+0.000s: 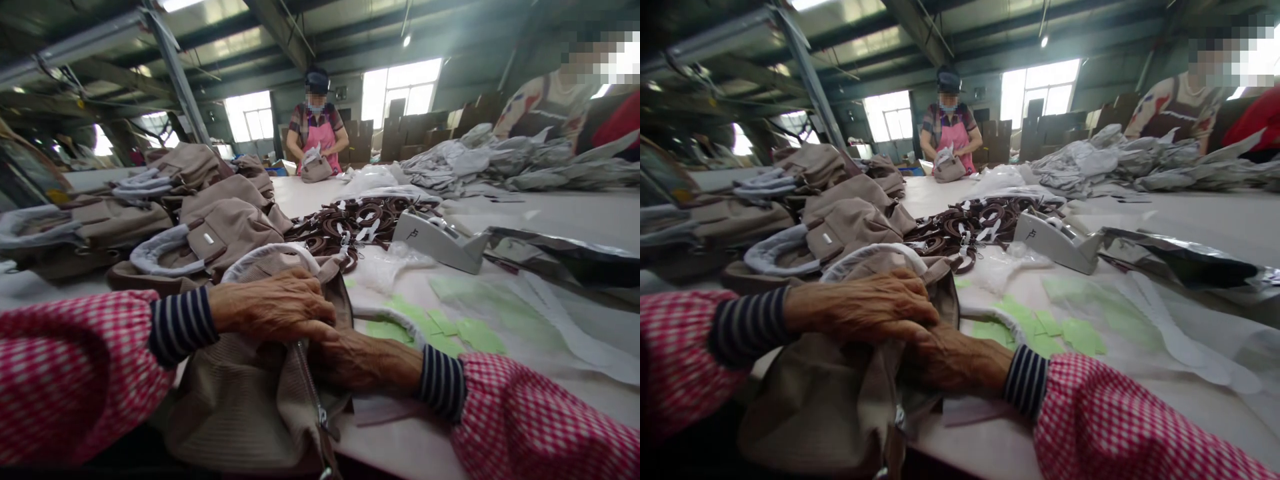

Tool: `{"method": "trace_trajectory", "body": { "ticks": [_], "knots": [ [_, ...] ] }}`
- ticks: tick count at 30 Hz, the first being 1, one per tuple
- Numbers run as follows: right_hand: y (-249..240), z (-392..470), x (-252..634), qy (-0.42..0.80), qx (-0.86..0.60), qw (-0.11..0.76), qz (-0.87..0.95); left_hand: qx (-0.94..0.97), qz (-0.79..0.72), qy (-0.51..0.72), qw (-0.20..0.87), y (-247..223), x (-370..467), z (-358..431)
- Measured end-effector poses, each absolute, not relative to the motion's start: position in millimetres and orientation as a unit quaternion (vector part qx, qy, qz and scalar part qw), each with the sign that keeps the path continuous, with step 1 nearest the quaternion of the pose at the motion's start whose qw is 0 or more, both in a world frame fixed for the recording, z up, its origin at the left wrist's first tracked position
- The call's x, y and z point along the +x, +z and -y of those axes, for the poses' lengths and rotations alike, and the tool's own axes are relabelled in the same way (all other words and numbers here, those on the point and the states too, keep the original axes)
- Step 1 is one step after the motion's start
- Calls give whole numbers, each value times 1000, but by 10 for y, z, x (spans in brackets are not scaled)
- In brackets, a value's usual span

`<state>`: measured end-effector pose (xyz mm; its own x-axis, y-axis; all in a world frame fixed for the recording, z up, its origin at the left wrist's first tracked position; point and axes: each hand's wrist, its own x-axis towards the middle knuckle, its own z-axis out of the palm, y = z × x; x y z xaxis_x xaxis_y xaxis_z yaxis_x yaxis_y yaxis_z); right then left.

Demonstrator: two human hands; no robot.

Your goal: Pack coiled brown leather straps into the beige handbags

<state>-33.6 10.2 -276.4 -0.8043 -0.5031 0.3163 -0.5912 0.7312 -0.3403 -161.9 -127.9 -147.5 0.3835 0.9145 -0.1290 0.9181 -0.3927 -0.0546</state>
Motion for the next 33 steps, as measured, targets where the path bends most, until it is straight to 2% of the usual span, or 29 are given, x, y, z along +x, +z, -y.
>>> {"method": "trace_trajectory", "body": {
  "ticks": [4, 9, 14, 18, 22, 26, 30, 33],
  "knots": [
    [-2516, -59, -324, 259, 332, 72, 904, 829, -548, -114, -21, -1551, -1978, 1606],
    [-2537, -45, -320, 309, 269, 86, 908, 801, -597, -40, -36, -1780, -2175, 1698],
    [-2664, -64, -391, 186, 91, 148, 967, 794, -605, -19, -59, -1947, -2198, 1556],
    [-2607, -70, -570, 81, -6, 99, 992, 787, -616, 14, -29, -1951, -2217, 1593],
    [-2473, -117, -818, 31, -19, 28, 999, 761, -648, 42, -20, -1921, -2223, 1585],
    [-2377, -148, -1019, 3, -27, -23, 999, 734, -679, 14, 7, -1827, -2331, 1462],
    [-2370, -142, -1108, -4, -33, -28, 999, 689, -722, -3, 72, -1742, -2484, 1352],
    [-2412, -184, -1142, 13, -44, -15, 999, 690, -720, -3, 73, -1754, -2523, 1314]
  ]
}}
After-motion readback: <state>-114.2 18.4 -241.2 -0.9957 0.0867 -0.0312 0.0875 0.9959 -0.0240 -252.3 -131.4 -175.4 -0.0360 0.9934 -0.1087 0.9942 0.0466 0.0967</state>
